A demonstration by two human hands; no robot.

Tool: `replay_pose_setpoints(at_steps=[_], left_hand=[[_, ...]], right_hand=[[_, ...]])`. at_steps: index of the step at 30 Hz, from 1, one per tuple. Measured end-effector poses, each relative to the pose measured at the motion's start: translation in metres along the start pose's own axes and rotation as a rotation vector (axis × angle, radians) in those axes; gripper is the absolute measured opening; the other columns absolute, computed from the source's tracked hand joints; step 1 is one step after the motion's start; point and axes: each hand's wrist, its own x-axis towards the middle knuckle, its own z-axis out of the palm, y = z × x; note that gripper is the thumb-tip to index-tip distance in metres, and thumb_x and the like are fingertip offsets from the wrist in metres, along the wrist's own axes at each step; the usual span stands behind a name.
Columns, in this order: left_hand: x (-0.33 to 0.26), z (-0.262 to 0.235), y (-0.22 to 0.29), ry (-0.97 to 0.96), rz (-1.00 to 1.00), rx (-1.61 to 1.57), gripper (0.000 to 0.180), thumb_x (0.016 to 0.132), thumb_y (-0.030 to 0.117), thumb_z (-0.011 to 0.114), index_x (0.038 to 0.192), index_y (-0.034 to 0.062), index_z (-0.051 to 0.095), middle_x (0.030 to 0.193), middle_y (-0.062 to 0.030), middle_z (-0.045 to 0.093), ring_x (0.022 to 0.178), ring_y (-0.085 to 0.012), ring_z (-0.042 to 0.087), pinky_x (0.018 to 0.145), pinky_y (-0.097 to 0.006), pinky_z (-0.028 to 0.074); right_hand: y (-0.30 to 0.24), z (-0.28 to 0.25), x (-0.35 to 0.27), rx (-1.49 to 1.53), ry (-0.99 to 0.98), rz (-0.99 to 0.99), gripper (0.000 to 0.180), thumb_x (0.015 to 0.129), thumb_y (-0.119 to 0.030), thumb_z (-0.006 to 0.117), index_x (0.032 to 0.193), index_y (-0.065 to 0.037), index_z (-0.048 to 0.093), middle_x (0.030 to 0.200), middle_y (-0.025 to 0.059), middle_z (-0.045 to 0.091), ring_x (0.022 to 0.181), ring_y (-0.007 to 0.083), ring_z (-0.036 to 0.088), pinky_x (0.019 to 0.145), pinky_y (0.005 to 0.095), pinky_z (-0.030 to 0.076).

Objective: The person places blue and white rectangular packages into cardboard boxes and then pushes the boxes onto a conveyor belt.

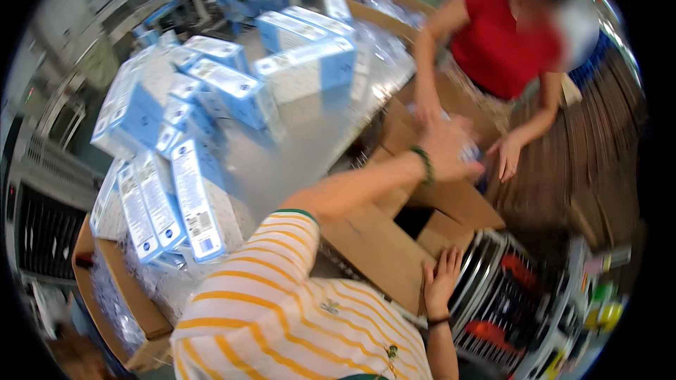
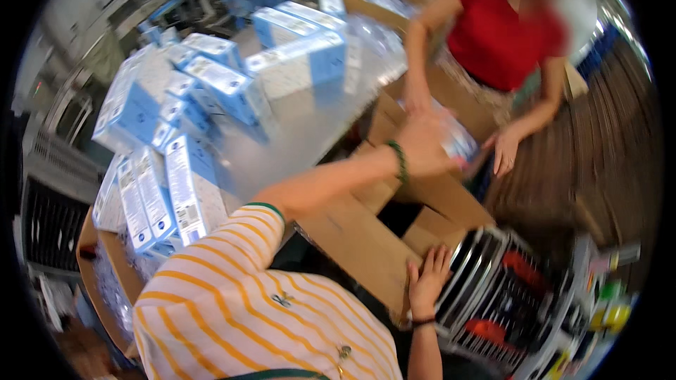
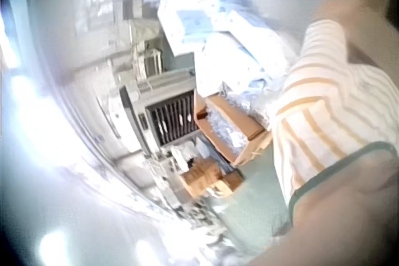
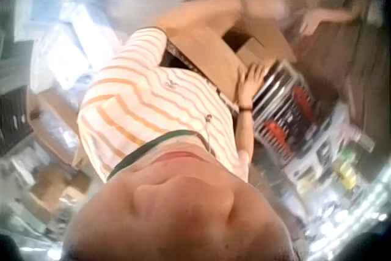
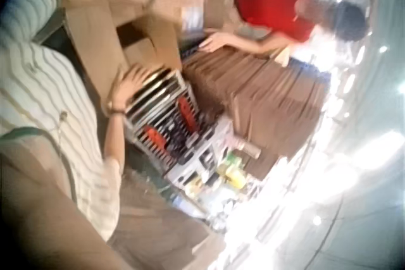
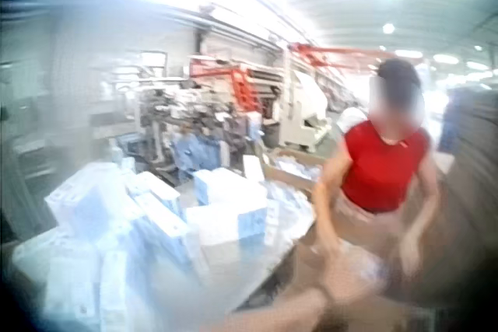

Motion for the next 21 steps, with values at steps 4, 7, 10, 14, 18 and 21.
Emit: replay_pose_setpoints(at_steps=[4, 7, 10, 14, 18, 21], left_hand=[[-0.137, 0.083, -0.017, -0.105, -0.053, 0.171, 0.058, 0.083, 0.054, 0.046, 0.123, 0.0117, 0.050, 0.129, -0.0164, 0.043, 0.124, -0.0312, 0.035, 0.101, -0.044, 0.026], [-0.163, 0.057, -0.065, -0.357, -0.161, 0.198, 0.064, 0.082, 0.041, 0.050, 0.136, 0.0127, 0.031, 0.142, -0.0129, 0.028, 0.133, -0.0298, 0.021, 0.107, -0.049, 0.010], [-0.148, 0.023, -0.119, -0.447, -0.169, 0.142, 0.061, 0.086, 0.033, 0.046, 0.139, 0.0105, 0.026, 0.143, -0.0120, 0.025, 0.133, -0.0280, 0.020, 0.108, -0.046, 0.010], [-0.145, 0.021, -0.143, -0.393, -0.195, -0.015, 0.058, 0.089, 0.035, 0.038, 0.139, 0.0091, 0.024, 0.144, -0.0122, 0.022, 0.134, -0.0287, 0.017, 0.109, -0.043, 0.007], [-0.206, 0.017, -0.142, -0.332, -0.522, -0.265, 0.068, 0.091, 0.049, 0.029, 0.139, 0.0016, 0.020, 0.147, -0.0134, 0.014, 0.136, -0.0262, 0.009, 0.109, -0.038, 0.005], [-0.194, 0.062, -0.070, -0.147, -0.743, -1.000, 0.074, 0.089, 0.056, 0.031, 0.139, 0.0022, 0.020, 0.147, -0.0110, 0.013, 0.136, -0.0231, 0.007, 0.109, -0.037, 0.007]], right_hand=[[0.039, 0.059, -0.012, 1.290, 0.521, 0.581, 0.059, 0.088, -0.028, 0.055, 0.132, 0.002, 0.030, 0.130, 0.0170, 0.040, 0.121, 0.0266, 0.037, 0.101, 0.0370, 0.028], [0.079, 0.123, -0.018, 1.806, 0.420, 0.865, 0.045, 0.090, -0.045, 0.044, 0.108, -0.005, 0.049, 0.090, 0.0052, 0.057, 0.085, 0.0164, 0.054, 0.074, 0.0295, 0.043], [0.122, 0.288, -0.050, 1.457, 0.100, 1.251, 0.049, 0.087, -0.053, 0.045, 0.106, -0.009, 0.054, 0.086, 0.0024, 0.058, 0.080, 0.0124, 0.053, 0.067, 0.0287, 0.043], [0.067, 0.370, -0.069, 2.116, -0.112, 1.251, 0.052, 0.090, -0.048, 0.042, 0.116, -0.005, 0.053, 0.112, 0.0066, 0.058, 0.101, 0.0222, 0.054, 0.087, 0.0340, 0.041], [0.096, 0.214, -0.099, 2.013, -0.044, 0.994, 0.041, 0.086, -0.032, 0.053, 0.115, -0.003, 0.052, 0.112, 0.0087, 0.057, 0.102, 0.0229, 0.054, 0.086, 0.0360, 0.044], [0.177, 0.077, -0.126, 1.917, 0.304, 0.923, 0.047, 0.079, -0.025, 0.054, 0.117, 0.002, 0.049, 0.114, 0.0150, 0.055, 0.101, 0.0287, 0.055, 0.085, 0.0394, 0.047]])
